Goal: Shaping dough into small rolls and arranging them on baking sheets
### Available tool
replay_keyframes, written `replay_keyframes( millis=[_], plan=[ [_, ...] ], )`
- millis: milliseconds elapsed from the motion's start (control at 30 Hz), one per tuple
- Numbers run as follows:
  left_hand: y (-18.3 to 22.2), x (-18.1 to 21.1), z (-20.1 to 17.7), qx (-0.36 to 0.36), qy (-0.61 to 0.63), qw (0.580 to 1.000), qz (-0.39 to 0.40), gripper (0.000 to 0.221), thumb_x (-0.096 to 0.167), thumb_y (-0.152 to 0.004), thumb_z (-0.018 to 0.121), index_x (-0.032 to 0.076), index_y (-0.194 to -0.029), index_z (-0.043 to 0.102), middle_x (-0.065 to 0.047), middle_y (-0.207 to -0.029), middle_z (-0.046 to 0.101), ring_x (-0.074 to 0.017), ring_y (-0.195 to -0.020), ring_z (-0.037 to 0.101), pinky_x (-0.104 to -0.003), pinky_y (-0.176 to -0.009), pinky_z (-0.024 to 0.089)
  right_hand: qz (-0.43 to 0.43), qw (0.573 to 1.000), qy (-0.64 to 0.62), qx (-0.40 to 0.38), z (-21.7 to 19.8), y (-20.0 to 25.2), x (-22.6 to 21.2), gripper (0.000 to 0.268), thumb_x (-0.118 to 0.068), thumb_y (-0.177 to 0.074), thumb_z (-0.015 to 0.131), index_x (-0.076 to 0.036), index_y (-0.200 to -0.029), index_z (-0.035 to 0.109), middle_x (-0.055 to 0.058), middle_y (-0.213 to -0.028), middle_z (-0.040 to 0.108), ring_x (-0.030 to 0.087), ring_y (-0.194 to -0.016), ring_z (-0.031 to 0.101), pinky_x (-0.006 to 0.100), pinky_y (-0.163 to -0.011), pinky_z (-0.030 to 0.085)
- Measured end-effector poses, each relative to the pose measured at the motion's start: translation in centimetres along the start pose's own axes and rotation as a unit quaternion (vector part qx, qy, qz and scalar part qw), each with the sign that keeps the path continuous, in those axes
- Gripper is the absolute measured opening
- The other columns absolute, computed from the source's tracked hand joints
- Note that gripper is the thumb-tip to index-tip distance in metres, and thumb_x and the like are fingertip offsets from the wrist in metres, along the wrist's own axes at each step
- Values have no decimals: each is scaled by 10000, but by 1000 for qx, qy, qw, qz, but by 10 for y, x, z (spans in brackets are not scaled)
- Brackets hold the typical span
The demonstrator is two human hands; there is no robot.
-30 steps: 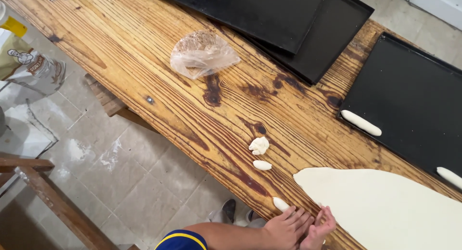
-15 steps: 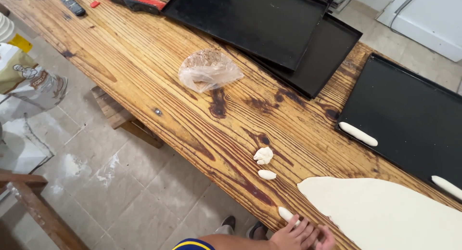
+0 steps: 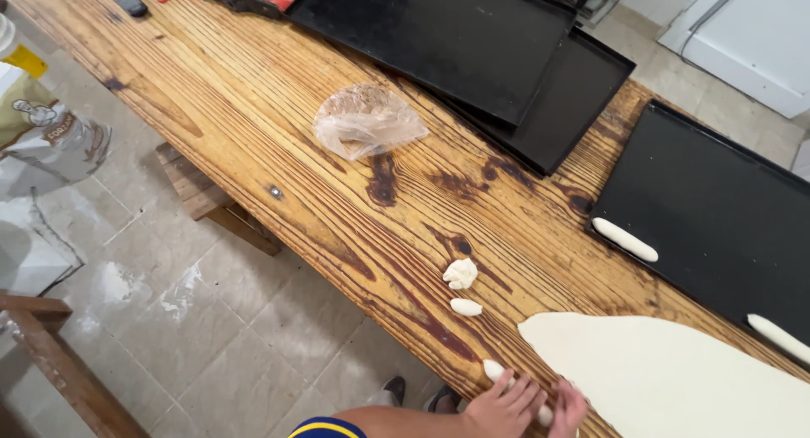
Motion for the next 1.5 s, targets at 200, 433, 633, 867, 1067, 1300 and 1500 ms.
replay_keyframes(
  millis=[200, 433, 633, 867, 1067, 1300, 1500],
  plan=[
    [28, -19, -61, 265, 124, 956, -26, 732, 485, -1122, 256, -41, -1589, 455, -244, -1548, 523, -432, -1441, 483, -607, -1236, 299, 46, 999, -15, -19, 20, 2, -16, 622, 104, -678, 404, 60, -1258, 623, 243, -1133, 707, 325, -1110, 677, 405, -1069, 519],
    [52, -61, -130, 67, 183, 976, -97, 684, 258, -970, 454, 8, -1597, 344, -190, -1591, 398, -374, -1523, 293, -646, -1245, 134, 9, 999, 26, -36, 48, 30, -76, 518, -238, -904, 522, 60, -1327, 532, 228, -1279, 604, 327, -1218, 586, 420, -1126, 441],
    [41, -57, -41, 146, 99, 984, -18, 699, 236, -927, 531, -6, -1567, 383, -198, -1544, 459, -386, -1398, 430, -620, -1117, 320, -88, 958, 245, -122, 105, 38, -250, 465, -306, -1039, 459, -34, -1409, 534, 163, -1411, 582, 317, -1327, 536, 442, -1154, 365],
    [54, -93, -35, 156, 137, 976, -69, 469, 275, -1056, 464, 21, -1449, 469, -173, -1388, 501, -394, -1255, 484, -559, -1058, 380, -94, 895, 374, -226, 106, 56, -257, 496, -358, -1031, 580, -104, -1455, 536, 97, -1426, 542, 304, -1336, 478, 501, -1121, 389],
    [63, -108, -55, 169, 187, 964, -84, 362, 220, -1007, 591, 67, -1334, 560, -104, -1221, 549, -323, -1064, 514, -466, -912, 435, -112, 913, 342, -193, 103, 55, -252, 354, -221, -1019, 605, -94, -1349, 613, 81, -1268, 599, 298, -1171, 554, 440, -988, 459],
    [-30, -126, -89, 95, 239, 961, -98, 326, 313, -980, 626, 208, -1288, 616, 18, -1184, 543, -239, -1147, 564, -396, -914, 506, -63, 889, 379, -247, 40, -27, -295, 392, -315, -981, 651, -156, -1337, 611, 135, -1179, 690, 374, -1169, 665, 505, -1008, 536],
    [-238, -130, -144, 15, 372, 926, -60, 396, 237, -962, 680, 77, -1323, 652, -188, -1250, 638, -417, -1247, 602, -514, -1057, 487, -73, 909, 357, -201, -75, -193, -288, 417, -129, -936, 684, -76, -1346, 629, 203, -1179, 704, 417, -1116, 668, 526, -1023, 500]
  ],
)
Point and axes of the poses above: each hand's wrist, its own y-axis away from the middle knuckle, its own z-axis out of the palm, x = y × z, the point moved 9 cm from there along -y, towards the middle knuckle
